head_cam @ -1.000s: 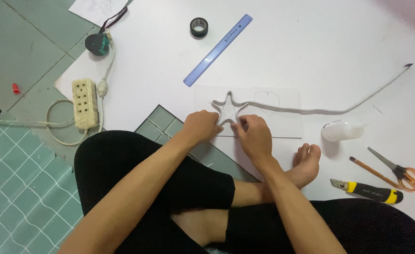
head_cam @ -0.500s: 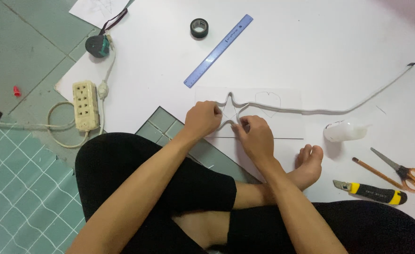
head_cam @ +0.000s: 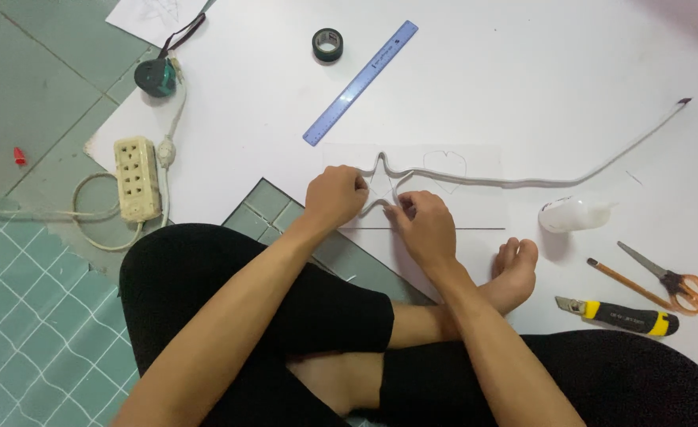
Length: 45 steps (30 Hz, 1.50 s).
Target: Assembling a star-shaped light by gluing a flexible neon strip onto a paper template
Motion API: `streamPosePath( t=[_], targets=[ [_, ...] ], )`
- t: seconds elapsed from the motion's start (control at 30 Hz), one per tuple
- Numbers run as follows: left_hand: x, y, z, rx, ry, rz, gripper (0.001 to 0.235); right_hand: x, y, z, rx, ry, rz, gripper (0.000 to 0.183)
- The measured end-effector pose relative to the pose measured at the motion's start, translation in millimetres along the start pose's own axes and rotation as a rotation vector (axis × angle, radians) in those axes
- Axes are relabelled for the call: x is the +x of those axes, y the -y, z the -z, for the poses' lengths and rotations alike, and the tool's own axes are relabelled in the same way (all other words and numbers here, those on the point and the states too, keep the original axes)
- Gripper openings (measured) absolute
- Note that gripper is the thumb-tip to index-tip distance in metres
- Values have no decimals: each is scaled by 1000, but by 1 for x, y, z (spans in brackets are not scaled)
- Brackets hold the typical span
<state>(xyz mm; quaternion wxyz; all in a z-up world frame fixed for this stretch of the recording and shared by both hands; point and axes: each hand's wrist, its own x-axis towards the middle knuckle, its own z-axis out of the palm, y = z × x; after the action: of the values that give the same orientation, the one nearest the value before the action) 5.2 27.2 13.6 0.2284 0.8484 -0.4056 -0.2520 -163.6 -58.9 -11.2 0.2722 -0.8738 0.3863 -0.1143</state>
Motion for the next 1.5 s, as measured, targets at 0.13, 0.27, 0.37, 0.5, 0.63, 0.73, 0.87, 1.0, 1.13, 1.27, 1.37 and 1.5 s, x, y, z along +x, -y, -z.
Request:
streamPosePath(
  t=[0.13,0.27,0.37,0.5,0.63,0.73,0.87,1.0,1.13,1.27,1.37,1.5],
  targets=[
    [8,1,6,16,-57,-45,23,0,5,6,15,2,2,24],
    [3,-5,10,101,-154,-176,28,1,6,6,22,10,8,22],
    [9,0,-1,146,-156,-230,32,1,3,4,8,5,19,23],
    [10,-3,3,180,-46,-260,51,0,6,5,-5,1,-5,21],
    [3,-11,11,163,20,-265,65,2,7,6,-21,-2,-37,19],
    [9,-2,-2,236,-18,-300,63,3,2,5,23,8,36,25],
    [5,-5,1,244,-12,-273,61,3,-4,1,2,1,52,24],
    [4,-9,0,294,-18,-277,65,2,-1,5,10,1,53,25],
    [-1,-9,-2,298,-37,-285,64,7,-1,4,108,-116,85,29],
    [4,-11,-3,236,-76,-294,55,5,4,14,220,-250,44,23],
    [3,-18,2,176,-92,-289,50,9,-2,12,252,-294,48,23],
    [3,-19,1,180,-99,-323,48,15,-6,8,288,-319,15,28]
  ],
)
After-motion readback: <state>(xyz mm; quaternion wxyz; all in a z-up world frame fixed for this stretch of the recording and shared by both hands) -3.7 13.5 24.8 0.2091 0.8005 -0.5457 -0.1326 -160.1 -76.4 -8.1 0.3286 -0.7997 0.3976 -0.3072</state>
